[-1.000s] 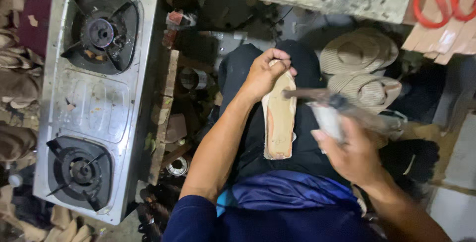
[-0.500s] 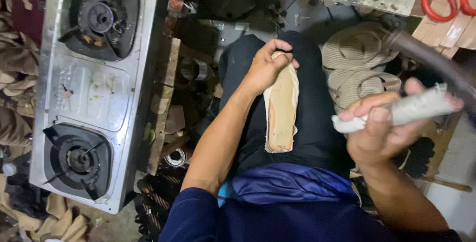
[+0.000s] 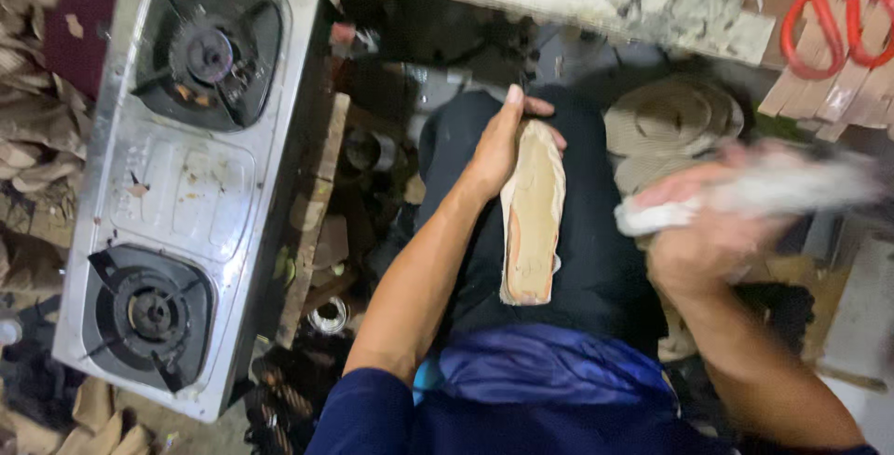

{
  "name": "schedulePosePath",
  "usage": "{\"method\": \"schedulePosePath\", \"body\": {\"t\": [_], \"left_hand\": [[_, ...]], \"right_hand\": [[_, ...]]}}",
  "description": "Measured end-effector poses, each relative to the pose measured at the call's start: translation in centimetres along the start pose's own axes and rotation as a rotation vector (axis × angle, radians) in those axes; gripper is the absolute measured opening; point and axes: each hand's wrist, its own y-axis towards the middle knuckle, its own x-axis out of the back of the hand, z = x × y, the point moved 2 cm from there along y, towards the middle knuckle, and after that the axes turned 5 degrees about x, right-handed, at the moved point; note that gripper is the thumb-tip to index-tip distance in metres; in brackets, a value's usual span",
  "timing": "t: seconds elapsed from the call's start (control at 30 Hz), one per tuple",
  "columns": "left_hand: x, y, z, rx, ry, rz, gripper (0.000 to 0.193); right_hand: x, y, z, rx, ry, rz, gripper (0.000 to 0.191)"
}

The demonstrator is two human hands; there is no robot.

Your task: The person sits on the floor and works on a woven shoe, hammering the upper against the sole and pressing the edges to shape it. They turn the shoe over, work on the insole side, and use a small tool to trim and press the edge material, repeating the process on the shoe.

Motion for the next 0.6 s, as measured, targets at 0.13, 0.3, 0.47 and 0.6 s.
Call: {"method": "schedulePosePath", "body": {"t": [0.13, 0.3, 0.47, 0.6], "left_hand": [[0.1, -0.1, 0.6, -0.02, 0.064, -0.042, 0.076], [0.2, 0.0, 0.7, 0.013, -0.043, -0.001, 0.076], [0.0, 0.1, 0.2, -0.043, -0.046, 0.011, 0.078], [-0.3, -0.5, 0.6, -0.023, -0.093, 0.036, 0.084]], "right_hand": [[0.6, -0.9, -2.1, -0.621, -0.7, 0.809, 0.042], [3.1, -1.4, -0.7, -0.188, -0.436, 0.459, 0.028], [0.1, -0.7, -3.8, -0.093, -0.748, 0.741, 0.032], [1.5, 0.6, -0.6, -0.27, -0.511, 0.63, 0.044]]}}
